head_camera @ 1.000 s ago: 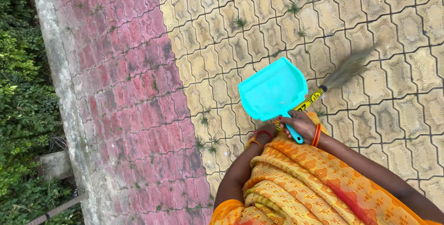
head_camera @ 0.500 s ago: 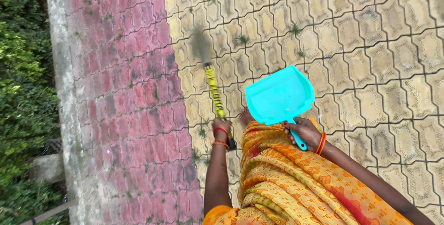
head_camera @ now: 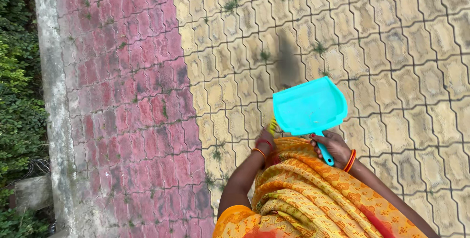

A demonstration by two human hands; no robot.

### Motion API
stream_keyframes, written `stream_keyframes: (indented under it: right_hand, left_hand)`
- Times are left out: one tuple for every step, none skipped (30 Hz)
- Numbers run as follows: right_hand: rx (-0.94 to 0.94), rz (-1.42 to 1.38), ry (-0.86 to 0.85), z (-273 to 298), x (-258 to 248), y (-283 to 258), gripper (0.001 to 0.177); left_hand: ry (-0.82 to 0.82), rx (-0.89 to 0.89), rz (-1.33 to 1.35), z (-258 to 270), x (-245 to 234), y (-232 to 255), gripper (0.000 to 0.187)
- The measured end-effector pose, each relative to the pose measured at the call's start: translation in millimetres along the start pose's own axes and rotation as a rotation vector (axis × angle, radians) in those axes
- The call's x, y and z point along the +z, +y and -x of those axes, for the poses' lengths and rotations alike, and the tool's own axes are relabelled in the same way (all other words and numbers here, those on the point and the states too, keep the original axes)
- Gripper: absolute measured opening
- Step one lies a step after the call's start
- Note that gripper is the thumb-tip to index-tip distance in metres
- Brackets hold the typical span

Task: The person sweeps debris on a paved outdoor floor using a small broom and collects it into a blue dustpan.

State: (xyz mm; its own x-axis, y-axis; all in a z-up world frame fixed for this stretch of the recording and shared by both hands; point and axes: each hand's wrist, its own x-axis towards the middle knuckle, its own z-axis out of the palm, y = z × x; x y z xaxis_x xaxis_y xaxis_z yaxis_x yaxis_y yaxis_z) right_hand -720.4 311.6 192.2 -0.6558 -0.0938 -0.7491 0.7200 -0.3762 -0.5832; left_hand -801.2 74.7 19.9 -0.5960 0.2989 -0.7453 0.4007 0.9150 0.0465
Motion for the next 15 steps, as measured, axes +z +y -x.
stream_keyframes:
  right_hand:
    - [0.007,0.009,0.012,-5.5,8.1,-5.1,0.021]
    - [0.012,0.016,0.025,-10.8,16.1,-9.9,0.02]
    - [0.017,0.022,0.037,-15.8,23.7,-14.3,0.02]
    - [0.013,0.022,0.038,-21.5,31.0,-18.6,0.02]
    - [0.01,0.021,0.039,-26.4,37.2,-22.1,0.02]
    - [0.007,0.02,0.042,-30.6,41.9,-24.6,0.02]
    - [0.002,0.025,0.036,-35.7,46.1,-27.0,0.021]
    - [-0.002,0.027,0.029,-41.5,51.2,-28.0,0.021]
    - [-0.006,0.029,0.023,-47.8,54.9,-30.2,0.021]
    - [-0.004,0.022,0.025,-52.2,57.9,-30.5,0.02]
    - [-0.003,0.015,0.027,-56.7,60.3,-31.5,0.02]
    - [-0.001,0.007,0.03,-60.6,62.8,-32.0,0.019]
    - [0.003,0.006,0.038,-63.6,64.4,-33.1,0.02]
    - [0.006,0.003,0.045,-65.9,66.3,-33.9,0.02]
    - [0.01,0.001,0.052,-68.3,68.5,-34.9,0.02]
  left_hand:
    - [-0.069,0.145,-0.312,-0.7,-1.3,4.0,0.067]
    - [-0.087,0.134,-0.263,-1.1,-3.7,3.6,0.058]
    - [-0.101,0.147,-0.253,-1.8,-7.1,2.7,0.057]
    - [-0.096,0.117,-0.141,-3.2,-12.0,-2.1,0.055]
    - [-0.079,0.079,-0.003,-2.5,-14.3,-8.4,0.054]
    - [-0.057,0.053,0.116,-0.1,-14.6,-15.1,0.053]
    - [-0.04,0.033,0.214,5.8,-12.4,-23.9,0.053]
    - [-0.011,0.02,0.285,6.4,-14.5,-33.6,0.052]
    - [0.016,0.007,0.352,6.3,-17.2,-44.8,0.052]
    - [0.032,-0.005,0.429,10.3,-16.1,-56.4,0.051]
    - [0.042,-0.025,0.5,13.7,-15.8,-71.5,0.051]
    - [0.052,-0.05,0.571,15.8,-16.5,-86.7,0.051]
    - [0.068,-0.09,0.638,14.9,-19.7,-102.5,0.052]
    - [0.097,-0.135,0.703,12.1,-25.1,-119.6,0.052]
    - [0.131,-0.175,0.752,7.3,-32.1,-136.4,0.052]
